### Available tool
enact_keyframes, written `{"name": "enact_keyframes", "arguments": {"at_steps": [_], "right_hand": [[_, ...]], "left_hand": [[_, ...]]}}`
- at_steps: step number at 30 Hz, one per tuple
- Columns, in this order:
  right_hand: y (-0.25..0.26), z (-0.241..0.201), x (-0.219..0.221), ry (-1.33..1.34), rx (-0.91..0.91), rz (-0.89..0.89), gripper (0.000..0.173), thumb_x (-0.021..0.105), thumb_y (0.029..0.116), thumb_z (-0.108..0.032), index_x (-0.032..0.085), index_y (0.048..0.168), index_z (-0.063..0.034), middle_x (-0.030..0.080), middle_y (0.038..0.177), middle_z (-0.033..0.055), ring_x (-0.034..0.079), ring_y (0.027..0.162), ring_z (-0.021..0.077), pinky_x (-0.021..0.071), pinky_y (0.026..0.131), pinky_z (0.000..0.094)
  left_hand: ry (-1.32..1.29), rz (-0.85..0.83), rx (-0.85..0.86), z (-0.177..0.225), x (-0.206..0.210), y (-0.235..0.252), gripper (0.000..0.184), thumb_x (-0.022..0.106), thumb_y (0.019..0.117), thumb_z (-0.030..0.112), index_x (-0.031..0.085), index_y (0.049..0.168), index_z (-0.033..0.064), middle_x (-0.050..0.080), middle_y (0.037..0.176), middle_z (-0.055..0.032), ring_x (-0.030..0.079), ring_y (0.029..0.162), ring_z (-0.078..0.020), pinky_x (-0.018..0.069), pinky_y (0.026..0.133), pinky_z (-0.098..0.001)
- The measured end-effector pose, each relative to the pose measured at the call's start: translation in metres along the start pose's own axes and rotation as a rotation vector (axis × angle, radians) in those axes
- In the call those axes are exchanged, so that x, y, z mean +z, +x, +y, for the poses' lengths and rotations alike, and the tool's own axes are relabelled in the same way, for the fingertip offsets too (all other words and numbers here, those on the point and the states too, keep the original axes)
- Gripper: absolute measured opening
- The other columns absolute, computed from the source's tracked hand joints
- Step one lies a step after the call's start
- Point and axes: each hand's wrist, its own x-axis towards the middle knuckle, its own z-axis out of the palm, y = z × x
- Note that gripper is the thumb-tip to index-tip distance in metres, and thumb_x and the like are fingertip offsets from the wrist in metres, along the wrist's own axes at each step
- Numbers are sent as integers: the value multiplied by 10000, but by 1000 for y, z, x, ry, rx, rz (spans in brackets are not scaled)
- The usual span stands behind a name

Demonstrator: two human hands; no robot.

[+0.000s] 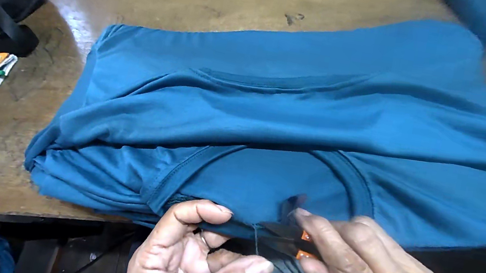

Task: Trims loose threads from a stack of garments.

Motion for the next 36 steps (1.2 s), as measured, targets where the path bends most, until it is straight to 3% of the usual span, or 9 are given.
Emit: {"name": "enact_keyframes", "arguments": {"at_steps": [14, 18, 23, 26, 28, 30, 32, 34, 36], "right_hand": [[8, -3, 6, 2, -16, 29, 341, 456, 1091, -329, 672, 1132, -68, 593, 843, 67, 548, 740, 184, 407, 611, 307], [5, -3, 6, -18, -6, 33, 338, 454, 1093, -328, 664, 1148, -69, 610, 856, 74, 561, 751, 188, 422, 621, 305], [8, -4, 7, -35, 26, 50, 321, 483, 1078, -294, 698, 1030, -60, 597, 767, 59, 546, 693, 173, 396, 575, 304], [10, 0, 5, 143, 122, 40, 334, 435, 1105, -291, 669, 1026, -66, 576, 789, 29, 552, 698, 97, 431, 579, 235], [10, 2, -3, 427, 289, 54, 359, 390, 1126, -323, 667, 1127, -94, 609, 865, -21, 561, 720, 8, 472, 620, 160], [10, 3, -15, 750, 492, 83, 427, 380, 1121, -399, 692, 1212, -123, 604, 831, -59, 507, 639, -11, 433, 552, 152], [10, 7, -26, 930, 631, 54, 419, 430, 1098, -438, 674, 1278, -149, 529, 757, -64, 437, 573, 5, 373, 495, 164], [8, 10, -36, 913, 684, 21, 291, 561, 1053, -267, 677, 1295, -155, 546, 728, -44, 456, 537, 35, 398, 457, 186], [5, 11, -43, 812, 665, -20, 335, 646, 986, -190, 674, 1319, -160, 579, 758, -48, 494, 555, 37, 434, 463, 183]], "left_hand": [[12, 25, -58, 2, 3, -4, 510, 771, 769, -189, 570, 1224, -76, 690, 1143, -236, 755, 934, -276, 664, 768, -390], [60, 10, -8, 1, 6, -4, 509, 804, 758, -142, 567, 1203, -75, 716, 1115, -191, 764, 922, -244, 664, 779, -370], [70, -7, -17, -1, 5, -5, 550, 751, 771, -209, 543, 1258, -61, 690, 1176, -233, 753, 981, -295, 666, 789, -401], [183, -154, 28, -5, 2, -5, 613, 732, 827, -164, 519, 1375, 11, 651, 1291, -181, 731, 1058, -286, 654, 842, -396], [243, -256, 52, -12, 3, -4, 642, 709, 868, -135, 485, 1454, 1, 608, 1371, -194, 720, 1085, -310, 649, 870, -421], [282, -270, 41, -17, 7, -2, 646, 707, 892, -92, 454, 1483, -29, 587, 1390, -197, 723, 1068, -300, 654, 861, -428], [281, -206, 27, -20, 13, -1, 583, 718, 890, -63, 497, 1429, -47, 643, 1295, -191, 744, 977, -273, 665, 799, -408], [235, -92, 43, -24, 19, 0, 456, 743, 868, -75, 608, 1301, -30, 715, 1130, -167, 757, 813, -231, 674, 706, -371], [179, -36, 77, -30, 19, 4, 334, 755, 859, -83, 658, 1171, -12, 734, 1027, -161, 752, 709, -213, 673, 639, -344]]}}
